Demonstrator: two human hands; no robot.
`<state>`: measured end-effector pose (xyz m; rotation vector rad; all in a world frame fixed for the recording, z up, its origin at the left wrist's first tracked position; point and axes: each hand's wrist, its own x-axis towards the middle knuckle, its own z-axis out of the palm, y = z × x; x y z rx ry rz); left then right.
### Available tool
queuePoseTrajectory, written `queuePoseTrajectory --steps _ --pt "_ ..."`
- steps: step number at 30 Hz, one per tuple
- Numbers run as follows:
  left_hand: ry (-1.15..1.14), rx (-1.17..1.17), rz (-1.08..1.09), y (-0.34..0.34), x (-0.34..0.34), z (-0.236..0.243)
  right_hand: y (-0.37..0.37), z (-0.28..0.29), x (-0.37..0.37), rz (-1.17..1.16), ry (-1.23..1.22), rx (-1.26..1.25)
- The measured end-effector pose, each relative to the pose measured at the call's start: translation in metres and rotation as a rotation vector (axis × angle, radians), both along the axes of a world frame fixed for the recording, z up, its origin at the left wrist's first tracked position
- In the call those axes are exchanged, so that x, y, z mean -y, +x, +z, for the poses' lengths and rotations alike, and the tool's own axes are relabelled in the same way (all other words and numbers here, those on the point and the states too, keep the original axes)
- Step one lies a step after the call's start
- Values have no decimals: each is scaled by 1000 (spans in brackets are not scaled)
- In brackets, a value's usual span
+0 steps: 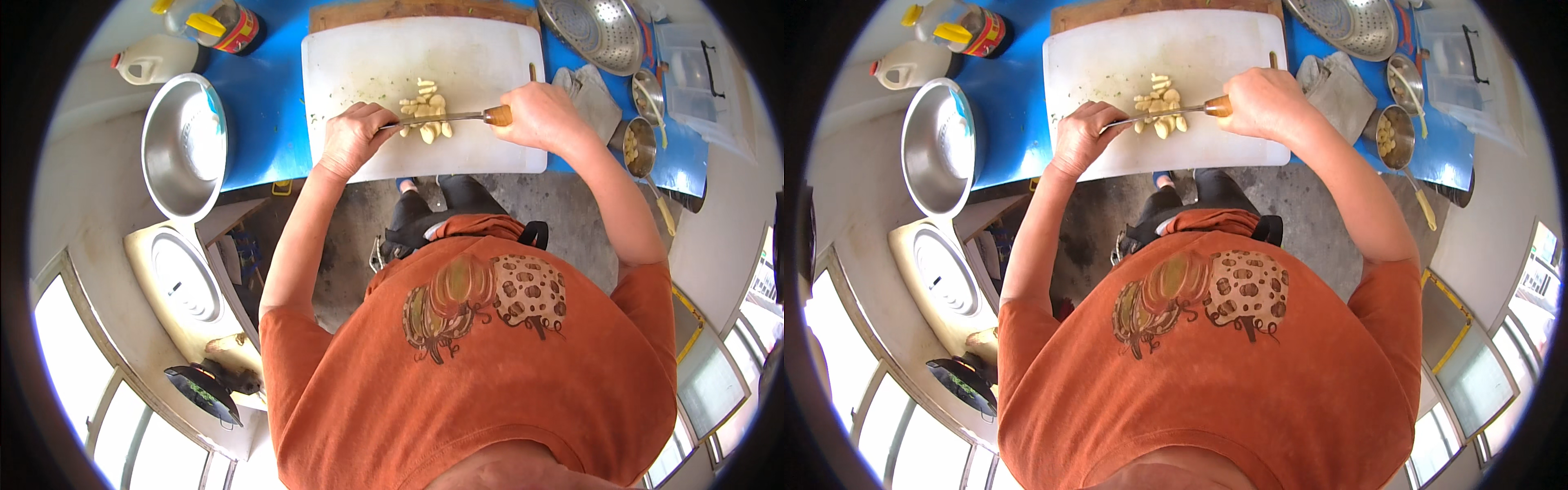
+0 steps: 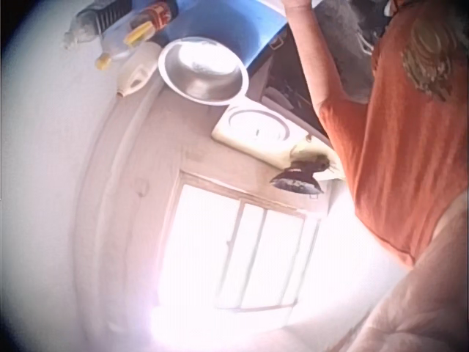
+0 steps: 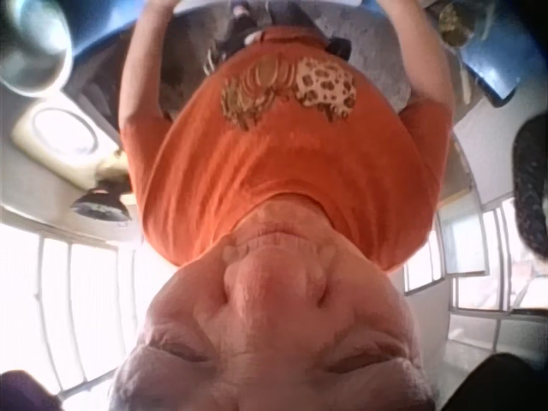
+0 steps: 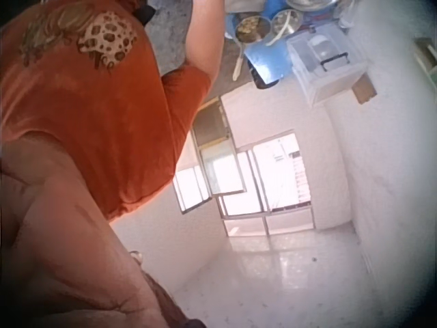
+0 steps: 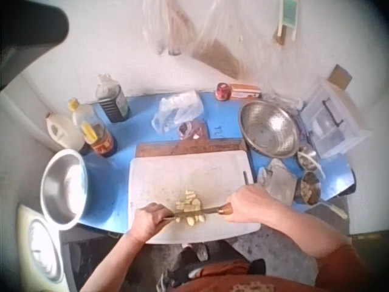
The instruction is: The person chops garlic cloves on a cutting board using a cleaver, then adds the chopped garlic to a wok containing green vegetables and stirs the mixture. The person also rinses the cutting board in a blue basin.
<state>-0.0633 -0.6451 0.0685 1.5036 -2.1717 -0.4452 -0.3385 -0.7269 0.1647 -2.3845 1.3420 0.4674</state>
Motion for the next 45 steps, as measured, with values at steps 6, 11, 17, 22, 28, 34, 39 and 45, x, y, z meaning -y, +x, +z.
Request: queuePoseTrajectory --steps 6,11,17,22,28,34,39,45 --pt "-90 214 -11 -31 -2 1 -35 -49 0 -29 5 130" --pt "-135 4 39 -18 -8 -7 -17 -20 10 35 -71 62" --pt "-84 157 47 -32 6 -3 -34 -52 29 3 30 111" --pt "-162 2 156 -23 -2 -13 -3 -16 44 162 -158 8" --pt "-11 138 130 -30 8 -4 -20 -37 53 99 -32 11" --pt "-29 30 -69 -4 -2 -4 -14 -21 -33 -157 50 -8" --pt "-39 179 -99 -24 4 2 -36 -49 -35 -152 14 87" --pt "-40 143 19 -28 6 -8 -35 -49 9 -57 27 90"
